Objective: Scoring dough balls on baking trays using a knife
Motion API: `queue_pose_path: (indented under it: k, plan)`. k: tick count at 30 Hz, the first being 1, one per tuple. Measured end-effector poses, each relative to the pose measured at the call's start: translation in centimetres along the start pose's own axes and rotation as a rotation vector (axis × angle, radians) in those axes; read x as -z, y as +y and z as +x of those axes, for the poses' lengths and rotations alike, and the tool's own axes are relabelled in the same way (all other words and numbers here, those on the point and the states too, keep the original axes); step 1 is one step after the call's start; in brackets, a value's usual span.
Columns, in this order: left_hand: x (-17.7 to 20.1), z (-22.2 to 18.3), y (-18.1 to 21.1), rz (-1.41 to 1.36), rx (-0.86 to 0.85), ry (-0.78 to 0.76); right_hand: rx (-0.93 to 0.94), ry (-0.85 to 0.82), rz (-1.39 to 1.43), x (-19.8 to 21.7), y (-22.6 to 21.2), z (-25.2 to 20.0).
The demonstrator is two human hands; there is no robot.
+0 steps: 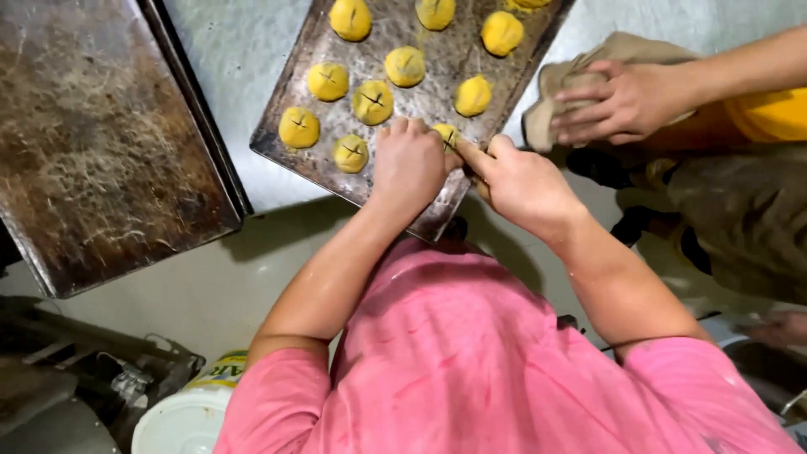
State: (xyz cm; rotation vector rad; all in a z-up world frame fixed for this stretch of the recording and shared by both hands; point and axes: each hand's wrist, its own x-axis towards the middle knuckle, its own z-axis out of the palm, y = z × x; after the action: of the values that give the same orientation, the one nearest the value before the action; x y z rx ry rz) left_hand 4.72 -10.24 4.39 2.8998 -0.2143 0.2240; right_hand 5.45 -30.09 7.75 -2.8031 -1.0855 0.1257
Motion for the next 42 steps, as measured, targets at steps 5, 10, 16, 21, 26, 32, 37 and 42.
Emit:
queue_pose_path:
  k: [5, 10, 16, 21, 26, 32, 37, 42]
  plan:
    - [-2.8, 0.0, 0.3, 0.105, 0.02, 0.026, 0.282, 0.138, -0.287, 2.9, 3.9, -5.4]
    - [-0.7, 1.2, 0.9, 0.065, 0.042, -0.008, 0.157, 0.168, -0.165, 2.9, 6.5, -5.0]
    - [-5.2, 6.7, 2.1, 0.039, 0.14, -0.138, 0.076, 0.228, -0.02, 0.0, 7.7, 1.2]
    - [-6.2, 6.5, 1.0, 0.159, 0.064, -0.028, 0.208, 0.22, -0.276, 0.1, 10.1, -4.3]
    - [-0.9, 4.4, -3.1, -0.005, 0.044, 0.08, 0.147, 0.267, -0.214, -2.1, 10.6, -3.6]
    - [-0.8, 6.5, -7.7, 0.067, 0.125, 0.099, 0.243, 0.233, -0.19, 0.9, 3.7, 8.0]
    - [0.6, 9.8, -7.6, -0.071, 0.252, -0.368, -0.115, -0.371, 0.07, 3.4, 1.5, 10.6]
    - [3.2, 8.9, -9.4, -0.25, 0.181, -0.364, 0.026, 0.053, -0.032, 1.0, 4.1, 4.1]
